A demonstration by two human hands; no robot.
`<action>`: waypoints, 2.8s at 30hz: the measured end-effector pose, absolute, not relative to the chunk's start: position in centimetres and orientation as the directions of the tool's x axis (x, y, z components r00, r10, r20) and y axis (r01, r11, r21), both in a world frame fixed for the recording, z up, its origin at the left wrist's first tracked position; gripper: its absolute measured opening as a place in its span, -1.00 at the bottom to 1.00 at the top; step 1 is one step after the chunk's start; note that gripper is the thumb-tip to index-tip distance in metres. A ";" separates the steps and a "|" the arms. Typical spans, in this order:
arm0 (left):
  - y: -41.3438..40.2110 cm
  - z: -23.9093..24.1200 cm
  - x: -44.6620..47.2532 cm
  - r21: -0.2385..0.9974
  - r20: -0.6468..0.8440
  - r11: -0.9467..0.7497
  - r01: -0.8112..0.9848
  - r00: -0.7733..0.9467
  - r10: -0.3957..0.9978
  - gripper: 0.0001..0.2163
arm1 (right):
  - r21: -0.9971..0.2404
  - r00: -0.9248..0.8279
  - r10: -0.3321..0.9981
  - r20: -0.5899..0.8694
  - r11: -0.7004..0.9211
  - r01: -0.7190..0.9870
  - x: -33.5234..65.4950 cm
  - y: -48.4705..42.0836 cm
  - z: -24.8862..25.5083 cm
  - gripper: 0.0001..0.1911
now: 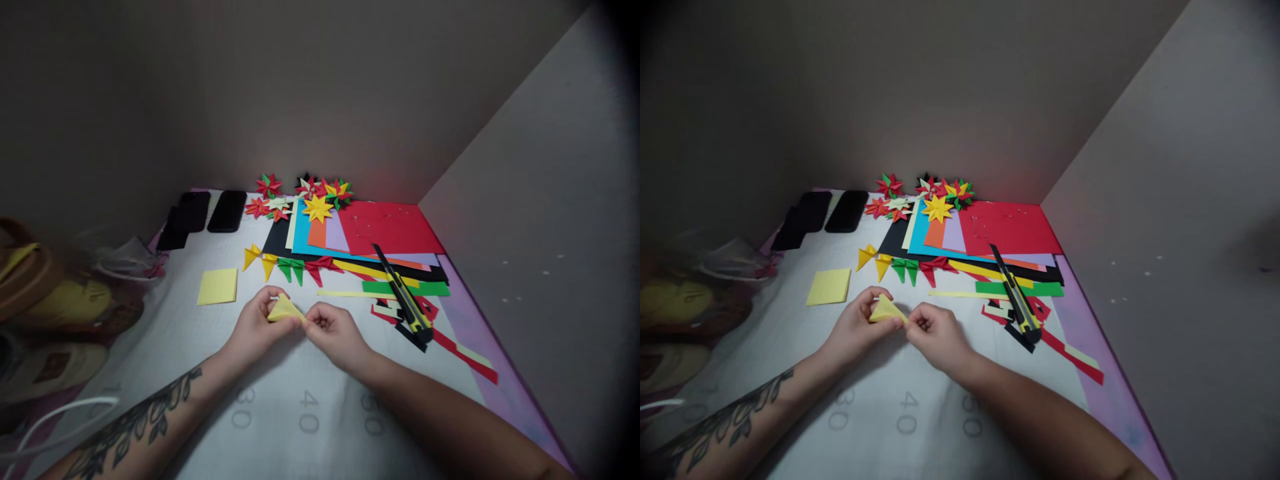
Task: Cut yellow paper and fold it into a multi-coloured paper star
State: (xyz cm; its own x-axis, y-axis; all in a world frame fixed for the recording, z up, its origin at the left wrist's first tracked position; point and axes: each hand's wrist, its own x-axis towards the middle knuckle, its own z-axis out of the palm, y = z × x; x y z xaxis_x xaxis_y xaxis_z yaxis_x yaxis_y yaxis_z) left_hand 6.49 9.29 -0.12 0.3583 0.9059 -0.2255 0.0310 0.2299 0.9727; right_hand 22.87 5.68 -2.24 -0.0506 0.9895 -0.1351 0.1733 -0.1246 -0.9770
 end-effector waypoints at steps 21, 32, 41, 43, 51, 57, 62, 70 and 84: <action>10.1 -0.9 4.1 0.587 0.604 -0.786 0.193 0.543 0.584 -0.85 | -0.938 -0.202 0.949 0.242 0.282 0.201 24.2 5.8 -1.6 -0.88; 9.4 -1.3 5.5 0.944 -0.022 -0.086 0.319 0.321 0.947 -0.89 | -0.914 -0.185 0.946 0.265 0.307 0.263 24.1 5.8 -1.6 -0.91; 9.3 -1.9 5.8 0.961 -0.094 0.003 0.277 0.315 0.944 -0.81 | -0.993 -0.042 0.999 0.003 0.008 0.117 23.1 6.2 -2.3 -0.90; 9.3 -2.1 5.9 0.966 -0.107 0.023 0.257 0.317 0.942 -0.81 | -0.990 -0.032 0.999 0.011 0.015 0.138 23.1 6.3 -2.3 -0.90; 9.5 -2.3 6.2 0.981 -0.136 0.086 0.176 0.299 0.944 -0.76 | -0.948 -0.090 0.975 0.202 0.218 0.233 23.4 6.5 -2.2 -0.92; 9.4 -1.4 6.5 0.976 -0.177 0.127 0.174 0.307 0.935 -0.76 | -0.960 -0.048 0.991 0.127 0.135 0.246 23.2 6.3 -2.0 -0.92; 9.3 -1.4 6.5 0.964 -0.143 0.051 0.262 0.347 0.927 -0.80 | -0.988 0.015 1.000 -0.002 -0.004 0.153 22.9 6.3 -2.3 -0.97; 9.1 -1.1 6.3 0.961 -0.142 0.027 0.274 0.410 0.901 -0.83 | -0.979 0.045 0.997 0.055 0.045 0.196 22.6 6.2 -2.4 -0.91; 9.7 -1.1 6.1 0.963 -0.163 0.086 0.257 0.298 0.940 -0.83 | -0.999 0.085 0.996 0.028 0.025 0.046 22.7 6.5 -2.2 -0.82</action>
